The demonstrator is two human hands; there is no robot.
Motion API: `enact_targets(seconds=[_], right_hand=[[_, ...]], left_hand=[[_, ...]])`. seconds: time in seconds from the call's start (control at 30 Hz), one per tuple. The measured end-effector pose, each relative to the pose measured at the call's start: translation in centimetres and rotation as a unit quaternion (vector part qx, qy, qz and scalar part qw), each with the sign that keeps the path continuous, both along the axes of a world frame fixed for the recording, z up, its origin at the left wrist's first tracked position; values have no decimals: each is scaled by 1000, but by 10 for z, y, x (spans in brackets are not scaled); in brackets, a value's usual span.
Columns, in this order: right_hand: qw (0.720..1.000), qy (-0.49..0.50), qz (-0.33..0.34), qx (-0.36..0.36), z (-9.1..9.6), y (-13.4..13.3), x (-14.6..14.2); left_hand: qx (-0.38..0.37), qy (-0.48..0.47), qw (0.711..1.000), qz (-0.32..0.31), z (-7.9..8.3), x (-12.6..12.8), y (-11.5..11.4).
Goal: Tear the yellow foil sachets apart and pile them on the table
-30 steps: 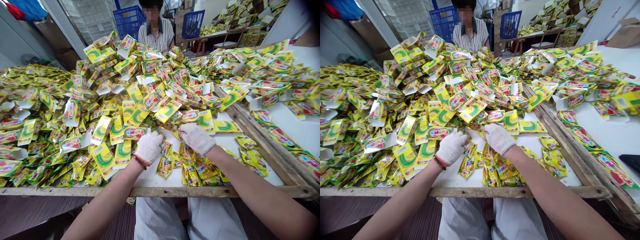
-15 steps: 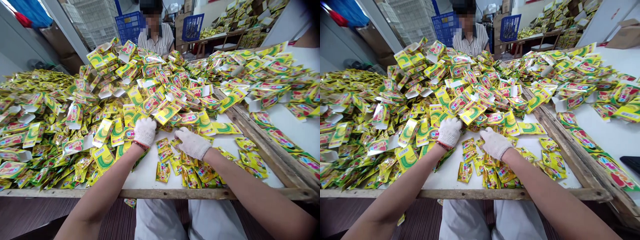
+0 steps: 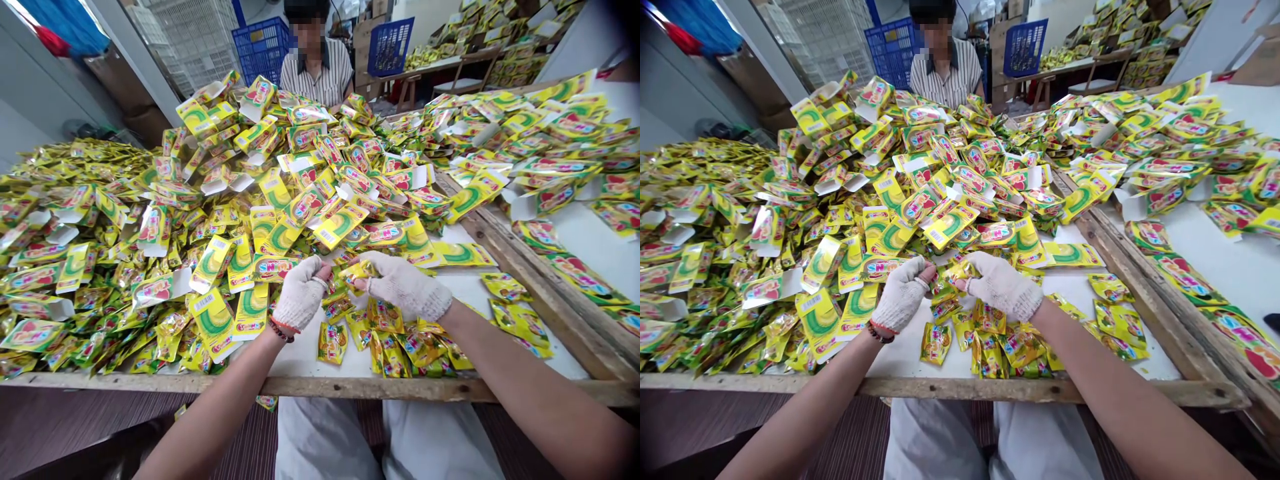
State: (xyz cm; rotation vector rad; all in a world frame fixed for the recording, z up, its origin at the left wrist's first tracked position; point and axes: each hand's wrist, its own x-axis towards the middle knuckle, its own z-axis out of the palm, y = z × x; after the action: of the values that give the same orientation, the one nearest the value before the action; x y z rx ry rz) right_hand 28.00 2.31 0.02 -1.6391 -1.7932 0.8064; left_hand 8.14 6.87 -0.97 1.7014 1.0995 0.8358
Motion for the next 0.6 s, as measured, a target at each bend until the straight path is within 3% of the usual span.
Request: enact_targets(seconds=[0.13,0.33,0.43,0.6], right_hand=[[995,-68,63,-29,-1,4,-5],[990,-47,90,-100,-2,7,-2],[994,-84,30,-68,-3,7,-2],[997,-56,-32,44,-4,4,-5]], left_hand=[[-84,-44,995,-38,-4,2,-3],[-218,-168,960,-53,-7,5,-4],[-291,-246,923,-51,-6,7,-4],[-303,-239,923,-4,-4,9,-6]])
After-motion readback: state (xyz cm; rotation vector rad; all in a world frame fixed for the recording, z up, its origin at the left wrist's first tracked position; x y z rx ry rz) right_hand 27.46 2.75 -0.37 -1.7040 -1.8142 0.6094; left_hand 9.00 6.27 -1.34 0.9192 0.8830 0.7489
